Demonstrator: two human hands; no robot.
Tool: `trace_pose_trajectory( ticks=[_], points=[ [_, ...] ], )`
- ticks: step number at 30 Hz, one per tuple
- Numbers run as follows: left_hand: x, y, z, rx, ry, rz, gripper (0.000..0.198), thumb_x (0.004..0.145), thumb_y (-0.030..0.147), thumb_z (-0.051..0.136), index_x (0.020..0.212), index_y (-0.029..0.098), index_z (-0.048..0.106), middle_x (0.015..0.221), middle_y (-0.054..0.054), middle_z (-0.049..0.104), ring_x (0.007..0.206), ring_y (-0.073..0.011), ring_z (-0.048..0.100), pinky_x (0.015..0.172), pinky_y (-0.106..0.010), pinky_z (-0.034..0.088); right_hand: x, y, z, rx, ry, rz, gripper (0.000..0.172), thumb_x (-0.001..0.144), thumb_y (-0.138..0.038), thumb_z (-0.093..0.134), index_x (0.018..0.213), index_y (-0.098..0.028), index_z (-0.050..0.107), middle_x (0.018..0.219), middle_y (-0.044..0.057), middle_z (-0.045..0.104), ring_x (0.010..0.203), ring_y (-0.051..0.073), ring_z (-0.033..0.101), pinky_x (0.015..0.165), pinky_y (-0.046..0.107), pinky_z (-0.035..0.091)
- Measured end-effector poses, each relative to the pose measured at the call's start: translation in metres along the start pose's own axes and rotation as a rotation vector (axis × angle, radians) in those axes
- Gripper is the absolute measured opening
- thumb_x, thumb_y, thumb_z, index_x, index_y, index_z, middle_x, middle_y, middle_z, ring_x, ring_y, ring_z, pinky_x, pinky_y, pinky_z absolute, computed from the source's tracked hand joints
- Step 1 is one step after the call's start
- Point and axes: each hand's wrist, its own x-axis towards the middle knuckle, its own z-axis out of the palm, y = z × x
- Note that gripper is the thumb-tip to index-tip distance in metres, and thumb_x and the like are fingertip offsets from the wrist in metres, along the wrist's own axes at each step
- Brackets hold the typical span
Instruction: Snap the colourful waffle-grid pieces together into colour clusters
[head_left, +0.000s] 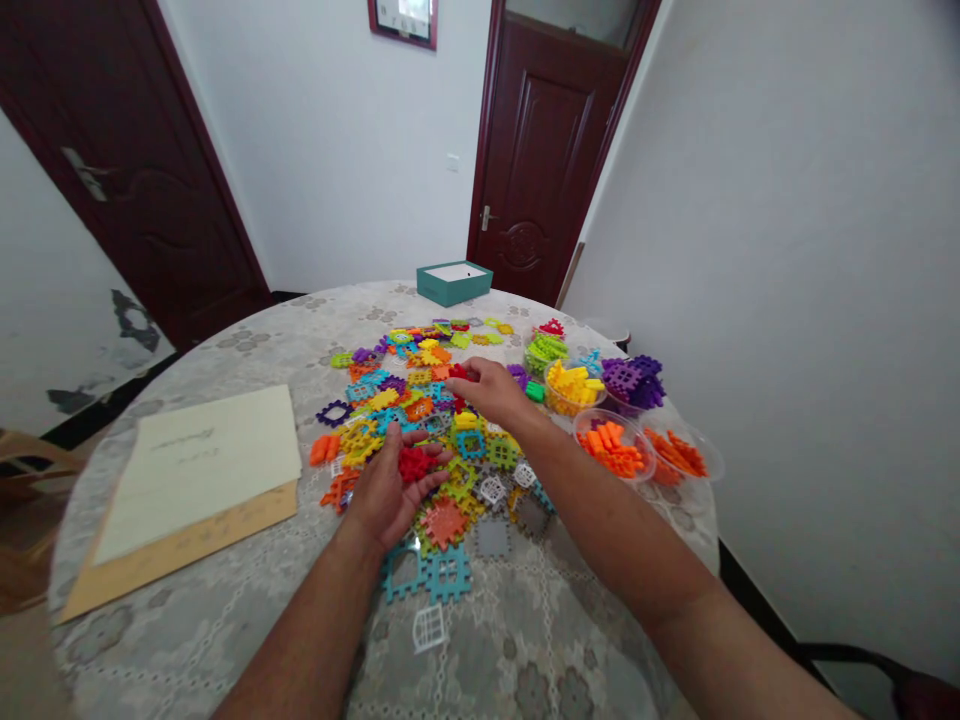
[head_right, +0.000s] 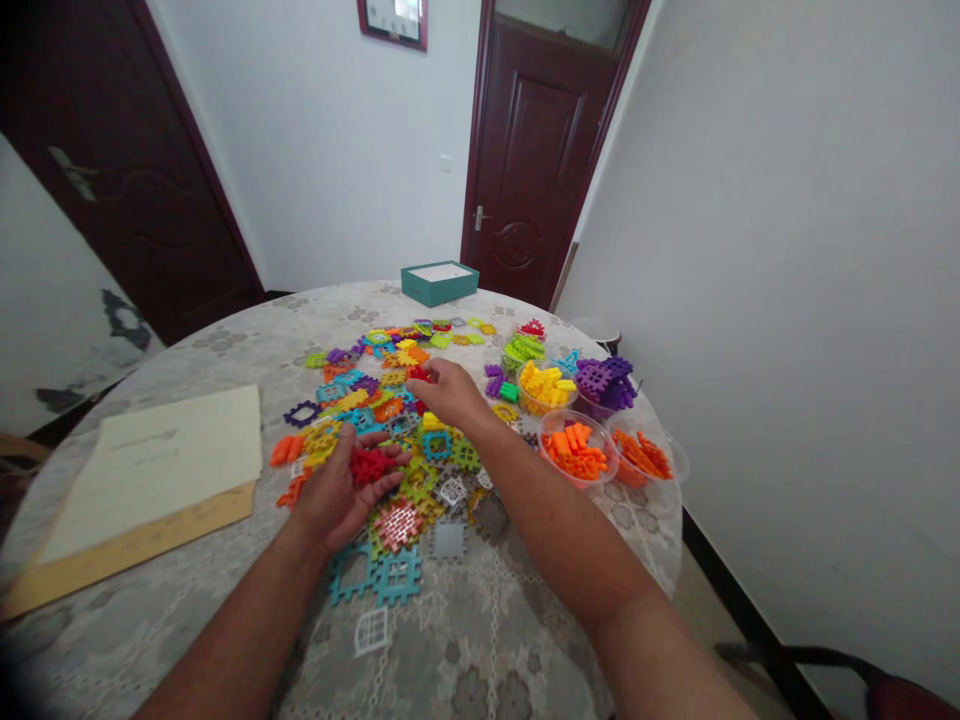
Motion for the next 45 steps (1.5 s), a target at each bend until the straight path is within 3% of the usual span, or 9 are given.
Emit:
trace_pose_trajectory(
  ticks=[4,8,12,17,26,31,37,41,45],
  points=[
    [-0.003,-0.003,0.000,-0.013,-0.119,-0.003,0.045,0.100,0.056,0.057,0.111,0.013,0.069,0.098,-0.015,0.078,0.093,-0.0247,0.077,0.078,-0.037,0.066,-0.065,-0.030,0.011,0.165,-0.073,-0.142,0.027,0.096,-0.047,0.067,0.112,-0.025,0.067,0.084,-0.003,0.068,0.072,0.015,0.060,0.065,0.026,0.043],
    [-0.008,-0.014,0.001,-0.022,-0.230,-0.095,0.046,0.099,0.057,0.059,0.105,0.013,0.072,0.105,-0.016,0.078,0.104,-0.0268,0.075,0.084,-0.038,0.065,-0.101,-0.034,0.030,-0.071,0.042,-0.230,0.021,0.103,-0.042,0.058,0.111,-0.024,0.065,0.098,0.006,0.070,0.088,0.022,0.062,0.080,0.034,0.048],
    [-0.011,-0.024,0.001,0.013,-0.294,-0.092,0.041,0.090,0.053,0.074,0.107,0.016,0.072,0.105,-0.013,0.078,0.107,-0.0262,0.074,0.085,-0.035,0.064,-0.111,-0.019,0.041,-0.226,0.113,-0.244,0.027,0.107,-0.040,0.047,0.101,-0.022,0.067,0.096,0.011,0.068,0.094,0.027,0.061,0.088,0.041,0.048],
    [-0.014,-0.024,0.007,0.036,-0.383,-0.100,0.043,0.081,0.037,0.088,0.116,0.020,0.070,0.109,-0.011,0.077,0.110,-0.0250,0.074,0.092,-0.035,0.061,-0.114,-0.003,0.046,-0.075,0.100,-0.262,0.032,0.103,-0.025,0.045,0.123,-0.019,0.069,0.105,0.012,0.069,0.101,0.026,0.062,0.096,0.041,0.049],
    [-0.003,-0.019,0.000,-0.049,-0.262,-0.108,0.030,0.088,0.022,0.080,0.117,0.016,0.072,0.099,-0.009,0.077,0.084,-0.0174,0.076,0.070,-0.024,0.062,-0.109,-0.007,0.046,0.258,0.128,-0.177,0.031,0.107,-0.028,0.042,0.109,-0.024,0.072,0.104,0.006,0.072,0.101,0.020,0.067,0.095,0.034,0.051],
    [0.001,-0.007,-0.007,-0.044,-0.110,-0.031,0.030,0.088,0.015,0.078,0.117,0.014,0.069,0.098,-0.010,0.078,0.083,-0.0182,0.077,0.068,-0.025,0.064,-0.079,0.005,0.021,0.213,0.198,-0.059,0.027,0.100,-0.024,0.050,0.114,-0.024,0.072,0.115,0.005,0.076,0.109,0.021,0.069,0.101,0.035,0.051],
    [0.004,-0.005,-0.008,-0.053,-0.026,-0.015,0.023,0.086,0.014,0.078,0.107,0.014,0.069,0.090,-0.009,0.078,0.079,-0.0197,0.078,0.070,-0.029,0.067,0.009,0.038,-0.016,-0.121,0.116,0.113,0.037,0.100,-0.020,0.048,0.128,-0.020,0.072,0.127,0.006,0.075,0.116,0.019,0.069,0.104,0.029,0.050],
    [0.003,-0.003,-0.006,-0.128,0.006,-0.101,0.014,0.093,0.022,0.071,0.101,0.011,0.069,0.094,-0.016,0.079,0.091,-0.0268,0.080,0.074,-0.034,0.067,0.058,0.057,-0.016,-0.351,0.032,0.202,0.040,0.099,-0.014,0.048,0.129,-0.019,0.074,0.135,0.006,0.073,0.124,0.018,0.066,0.107,0.025,0.047],
    [0.001,0.002,-0.008,-0.204,-0.037,-0.118,0.020,0.091,0.015,0.066,0.109,0.008,0.070,0.101,-0.020,0.078,0.100,-0.0309,0.079,0.080,-0.037,0.067,0.082,0.072,-0.005,-0.411,-0.058,0.242,0.038,0.094,-0.012,0.056,0.122,-0.020,0.079,0.129,0.007,0.076,0.119,0.019,0.070,0.101,0.023,0.049]
  ],
)
